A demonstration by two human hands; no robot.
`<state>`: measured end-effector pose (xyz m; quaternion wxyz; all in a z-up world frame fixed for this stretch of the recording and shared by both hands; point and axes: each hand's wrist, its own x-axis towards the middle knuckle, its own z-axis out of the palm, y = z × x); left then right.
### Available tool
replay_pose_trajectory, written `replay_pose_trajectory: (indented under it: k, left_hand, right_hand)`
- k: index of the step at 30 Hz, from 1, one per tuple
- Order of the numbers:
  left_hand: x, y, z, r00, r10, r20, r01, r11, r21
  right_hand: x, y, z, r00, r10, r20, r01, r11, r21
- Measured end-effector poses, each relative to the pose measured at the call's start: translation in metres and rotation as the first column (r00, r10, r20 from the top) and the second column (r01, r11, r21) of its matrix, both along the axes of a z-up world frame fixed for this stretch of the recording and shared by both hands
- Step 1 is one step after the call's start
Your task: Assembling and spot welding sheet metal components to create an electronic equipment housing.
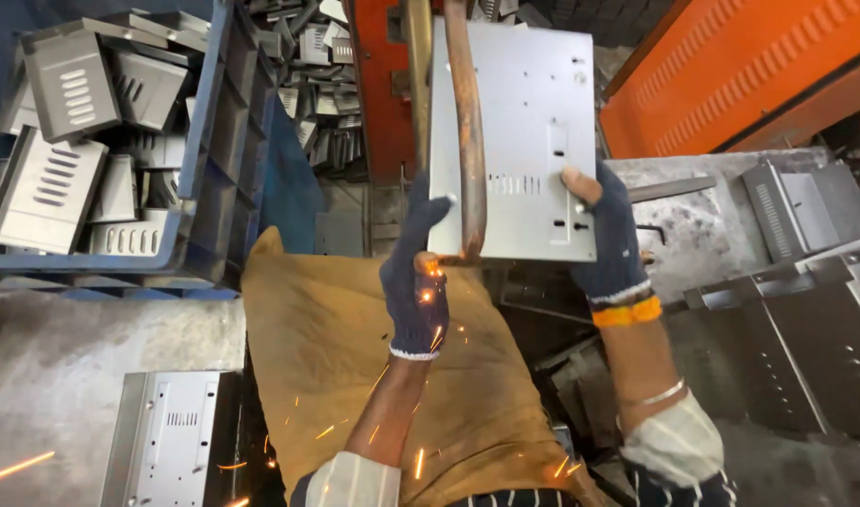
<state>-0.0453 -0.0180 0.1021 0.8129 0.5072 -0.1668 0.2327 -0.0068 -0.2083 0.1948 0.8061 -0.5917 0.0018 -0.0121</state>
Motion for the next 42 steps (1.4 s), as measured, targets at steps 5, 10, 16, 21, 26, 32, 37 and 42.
replay_pose_trajectory:
  k: [5,10,16,21,26,32,37,42]
  left_hand:
    - [-0.005,0.003,0.029,0.997,0.066,0.039,-0.073,0.969,0.236]
    - [-0.004,-0.015,0.013,0.983,0.165,0.082,-0.184,0.88,0.437]
    - [-0.005,-0.018,0.017,0.952,0.264,0.153,-0.305,0.812,0.498]
    - [-0.013,-0.012,0.021,0.959,0.264,0.102,-0.276,0.795,0.541]
    - [-0.009,0.007,0.017,0.986,0.148,-0.078,-0.107,0.917,0.385]
    - [-0.008,0.027,-0.041,0.937,0.169,-0.306,-0.099,0.968,0.232]
    - [-0.002,0.027,-0.06,0.852,0.201,-0.482,-0.14,0.977,0.16]
    - [0.003,0.035,-0.059,0.895,0.177,-0.409,-0.199,0.98,-0.012]
  right_hand:
    - [0.039,-0.025,-0.011,0.999,0.044,-0.03,-0.045,0.999,-0.025]
    - [0.055,-0.03,-0.015,0.995,0.087,-0.043,-0.09,0.993,-0.071]
    - [0.069,-0.034,-0.011,0.979,0.203,0.014,-0.2,0.972,-0.121]
    - [0.048,-0.023,0.005,0.992,0.066,-0.111,-0.08,0.989,-0.124]
    - [0.039,-0.012,-0.013,0.997,0.068,0.036,-0.066,0.996,-0.055]
    - [0.021,0.016,-0.009,0.999,0.045,0.005,-0.045,0.999,-0.015]
    - [0.015,0.033,-0.007,0.999,0.021,0.036,-0.021,1.0,0.007]
    - [0.019,0.044,-0.027,0.997,-0.031,0.07,0.034,0.999,-0.041]
